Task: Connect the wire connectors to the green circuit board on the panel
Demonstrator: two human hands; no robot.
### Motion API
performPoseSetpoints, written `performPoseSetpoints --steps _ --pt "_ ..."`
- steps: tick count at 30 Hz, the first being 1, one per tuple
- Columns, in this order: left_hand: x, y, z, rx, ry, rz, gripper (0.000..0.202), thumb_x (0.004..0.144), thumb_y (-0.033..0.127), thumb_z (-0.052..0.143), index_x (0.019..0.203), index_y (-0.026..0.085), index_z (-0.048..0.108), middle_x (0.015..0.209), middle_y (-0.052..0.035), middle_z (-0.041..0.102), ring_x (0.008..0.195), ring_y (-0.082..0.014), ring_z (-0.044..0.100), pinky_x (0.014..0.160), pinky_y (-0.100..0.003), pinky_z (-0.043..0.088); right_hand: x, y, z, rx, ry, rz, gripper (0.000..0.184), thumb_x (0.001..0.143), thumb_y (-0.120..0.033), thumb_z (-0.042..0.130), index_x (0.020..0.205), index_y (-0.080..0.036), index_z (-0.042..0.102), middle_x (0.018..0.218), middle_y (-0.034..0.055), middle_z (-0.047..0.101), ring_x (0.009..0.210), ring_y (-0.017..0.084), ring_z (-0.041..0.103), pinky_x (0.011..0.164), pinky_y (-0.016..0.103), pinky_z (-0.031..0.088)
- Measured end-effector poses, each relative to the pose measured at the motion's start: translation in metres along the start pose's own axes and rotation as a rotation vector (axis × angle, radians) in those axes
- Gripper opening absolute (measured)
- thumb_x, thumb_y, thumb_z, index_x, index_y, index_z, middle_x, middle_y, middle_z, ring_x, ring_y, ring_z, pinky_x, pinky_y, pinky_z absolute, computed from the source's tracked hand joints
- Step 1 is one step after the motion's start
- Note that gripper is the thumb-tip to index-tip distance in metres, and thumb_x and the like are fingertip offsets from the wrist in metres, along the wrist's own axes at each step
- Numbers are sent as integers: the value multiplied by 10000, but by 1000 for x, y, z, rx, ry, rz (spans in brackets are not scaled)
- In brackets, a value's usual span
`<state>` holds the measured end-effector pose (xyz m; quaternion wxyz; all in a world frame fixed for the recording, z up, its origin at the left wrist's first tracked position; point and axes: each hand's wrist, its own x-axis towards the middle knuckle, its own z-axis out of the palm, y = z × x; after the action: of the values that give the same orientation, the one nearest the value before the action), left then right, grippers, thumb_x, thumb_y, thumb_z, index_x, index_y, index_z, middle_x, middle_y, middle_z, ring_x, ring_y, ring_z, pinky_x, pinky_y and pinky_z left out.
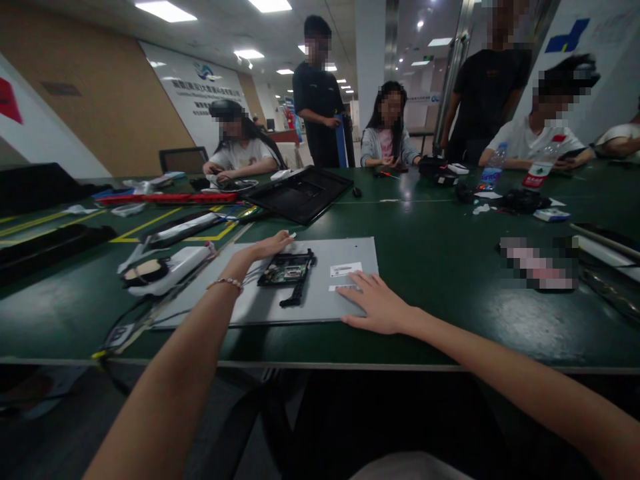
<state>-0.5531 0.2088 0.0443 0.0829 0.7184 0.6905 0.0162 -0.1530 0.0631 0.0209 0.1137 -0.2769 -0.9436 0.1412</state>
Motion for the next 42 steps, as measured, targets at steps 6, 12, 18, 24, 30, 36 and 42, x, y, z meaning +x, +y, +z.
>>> performPoseSetpoints --steps 6,12,18,24,30,36,42 --pt "12 -17 1 -46 67 -38 600 909 496 222 1254 85 489 1207 -141 611 1042 -218 609 910 -287 466 2 -1 -3 42 -31 12 737 894 -684 346 1491 -252 311 1593 114 146 1442 366 112 1138 559 124" --pt "27 -36 -2 6 93 -66 490 850 372 386 1236 112 540 1275 -139 592 1133 -259 569 1002 -328 410 5 -2 -5 58 -79 24 743 894 -676 368 1500 -255 285 1599 117 109 1448 364 68 1146 554 103" --pt "17 -40 -12 48 237 -31 499 815 262 400 1272 136 555 1314 -97 586 1172 -247 555 1028 -313 394 5 -2 -7 82 -106 33 754 896 -685 341 1510 -257 256 1603 123 72 1451 352 53 1153 536 94" --pt "2 -7 -5 -7 155 55 468 896 338 339 1273 197 577 1267 -53 628 1146 -226 583 994 -286 411 3 -3 -10 113 -117 32 748 899 -678 345 1510 -255 261 1605 115 47 1451 354 43 1157 532 81" --pt "3 10 8 93 115 -9 497 927 363 316 1349 187 510 1293 -101 608 1134 -258 600 952 -307 419 0 -3 -14 107 -119 24 744 904 -668 346 1510 -243 263 1604 116 57 1451 352 49 1158 529 89" --pt "-13 28 0 130 219 -49 475 948 316 299 1393 245 452 1387 -79 533 1260 -267 502 1076 -458 284 -3 -2 -11 58 -83 -4 731 911 -662 340 1504 -240 280 1596 137 111 1449 351 87 1150 530 129" --pt "-51 25 -5 111 300 -152 477 958 341 310 1393 197 442 1422 -131 485 1292 -306 451 1071 -515 270 -11 3 -9 -11 -69 -57 704 925 -645 331 1496 -234 304 1588 135 156 1441 342 145 1144 516 169"
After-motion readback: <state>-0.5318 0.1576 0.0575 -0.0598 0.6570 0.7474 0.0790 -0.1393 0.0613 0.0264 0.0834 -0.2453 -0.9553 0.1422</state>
